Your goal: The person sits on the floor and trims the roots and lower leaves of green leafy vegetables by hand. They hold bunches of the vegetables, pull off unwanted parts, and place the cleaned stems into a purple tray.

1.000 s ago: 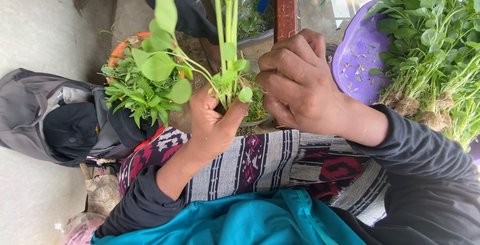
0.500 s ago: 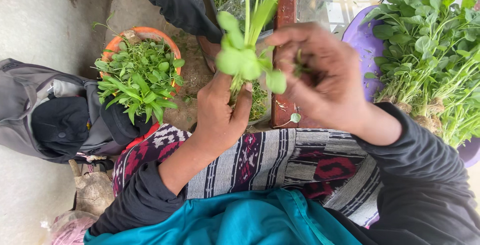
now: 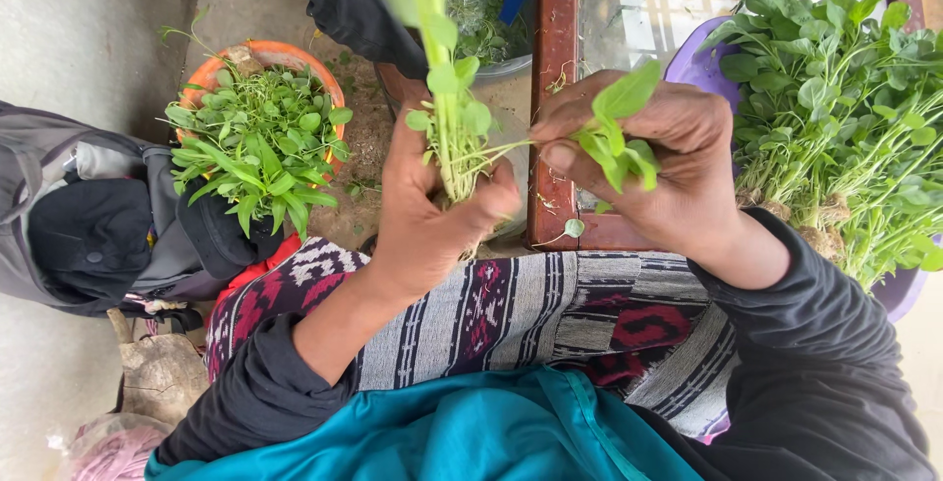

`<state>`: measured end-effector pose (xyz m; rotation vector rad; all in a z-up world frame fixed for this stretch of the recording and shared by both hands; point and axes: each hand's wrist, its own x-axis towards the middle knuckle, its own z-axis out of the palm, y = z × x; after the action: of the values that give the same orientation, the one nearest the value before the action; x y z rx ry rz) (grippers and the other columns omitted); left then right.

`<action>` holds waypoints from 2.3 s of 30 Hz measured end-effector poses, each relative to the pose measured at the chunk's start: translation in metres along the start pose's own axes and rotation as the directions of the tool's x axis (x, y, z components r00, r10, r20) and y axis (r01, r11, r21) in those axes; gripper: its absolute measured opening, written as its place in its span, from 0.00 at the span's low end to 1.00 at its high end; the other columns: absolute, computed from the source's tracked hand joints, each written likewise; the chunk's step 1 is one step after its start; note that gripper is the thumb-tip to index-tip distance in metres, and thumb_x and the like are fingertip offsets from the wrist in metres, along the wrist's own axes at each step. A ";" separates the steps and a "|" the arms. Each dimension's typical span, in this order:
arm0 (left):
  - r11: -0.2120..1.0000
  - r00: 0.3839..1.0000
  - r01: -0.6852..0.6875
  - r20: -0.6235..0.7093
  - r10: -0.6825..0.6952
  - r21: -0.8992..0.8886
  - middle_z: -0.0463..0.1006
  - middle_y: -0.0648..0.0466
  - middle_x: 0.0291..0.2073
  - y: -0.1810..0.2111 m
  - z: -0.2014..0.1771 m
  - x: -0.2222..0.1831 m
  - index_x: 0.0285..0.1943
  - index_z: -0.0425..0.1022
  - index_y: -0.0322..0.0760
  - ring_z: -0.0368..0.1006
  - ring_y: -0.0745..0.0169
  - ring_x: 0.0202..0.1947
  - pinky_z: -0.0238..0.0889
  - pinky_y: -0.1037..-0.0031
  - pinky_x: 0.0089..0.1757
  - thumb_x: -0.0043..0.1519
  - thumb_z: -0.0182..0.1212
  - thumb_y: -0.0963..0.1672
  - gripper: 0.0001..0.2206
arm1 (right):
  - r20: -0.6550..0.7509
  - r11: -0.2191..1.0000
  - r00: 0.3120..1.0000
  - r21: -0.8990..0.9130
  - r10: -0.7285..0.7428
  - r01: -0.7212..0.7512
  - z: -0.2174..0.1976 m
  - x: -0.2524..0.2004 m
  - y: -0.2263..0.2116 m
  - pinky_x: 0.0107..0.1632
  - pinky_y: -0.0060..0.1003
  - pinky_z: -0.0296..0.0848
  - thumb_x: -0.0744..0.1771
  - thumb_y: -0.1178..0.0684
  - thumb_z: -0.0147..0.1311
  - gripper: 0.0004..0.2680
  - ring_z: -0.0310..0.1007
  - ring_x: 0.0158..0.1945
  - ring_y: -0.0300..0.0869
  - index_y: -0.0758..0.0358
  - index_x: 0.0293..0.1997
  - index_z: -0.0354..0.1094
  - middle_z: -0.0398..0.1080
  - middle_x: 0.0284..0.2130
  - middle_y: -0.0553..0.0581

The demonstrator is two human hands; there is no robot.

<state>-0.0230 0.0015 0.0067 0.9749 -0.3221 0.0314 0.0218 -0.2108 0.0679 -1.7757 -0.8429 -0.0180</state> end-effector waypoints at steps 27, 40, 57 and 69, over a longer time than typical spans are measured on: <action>0.918 0.974 -0.168 -0.083 0.211 0.360 0.70 0.52 0.49 -0.021 -0.004 -0.017 0.68 0.53 0.33 0.71 0.74 0.45 0.74 0.80 0.46 0.75 0.53 0.37 0.16 | 0.219 0.717 0.945 -0.616 -0.242 0.327 0.013 0.005 -0.025 0.33 0.38 0.72 0.65 0.63 0.64 0.08 0.75 0.33 0.43 0.65 0.48 0.75 0.70 0.40 0.57; 0.773 0.929 -0.318 0.016 0.371 0.549 0.78 0.49 0.49 -0.020 0.002 -0.010 0.65 0.58 0.34 0.78 0.68 0.46 0.72 0.77 0.48 0.75 0.57 0.37 0.14 | 0.197 0.614 0.919 -0.694 -0.341 0.376 0.029 0.007 -0.011 0.32 0.36 0.72 0.66 0.65 0.64 0.08 0.75 0.37 0.45 0.70 0.49 0.73 0.70 0.40 0.60; 0.793 0.907 -0.396 0.064 0.416 0.464 0.78 0.52 0.40 -0.009 0.004 -0.011 0.66 0.58 0.35 0.79 0.68 0.32 0.72 0.78 0.38 0.76 0.56 0.40 0.13 | 0.332 0.998 0.942 -0.039 0.050 -0.040 0.034 0.099 0.134 0.35 0.25 0.62 0.73 0.60 0.51 0.02 0.63 0.34 0.30 0.65 0.48 0.67 0.67 0.38 0.47; 0.700 0.841 -0.519 0.148 0.521 0.491 0.77 0.47 0.43 0.014 -0.015 -0.008 0.63 0.67 0.26 0.74 0.65 0.31 0.68 0.75 0.37 0.72 0.50 0.43 0.15 | 0.343 0.922 0.899 -0.173 -0.274 0.347 0.297 0.220 0.216 0.66 0.49 0.58 0.62 0.37 0.73 0.33 0.60 0.66 0.60 0.63 0.69 0.59 0.63 0.63 0.71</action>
<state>-0.0295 0.0225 0.0077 1.3897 -0.6039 0.6771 0.1895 0.1267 -0.1354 -1.8674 -1.4029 -0.0476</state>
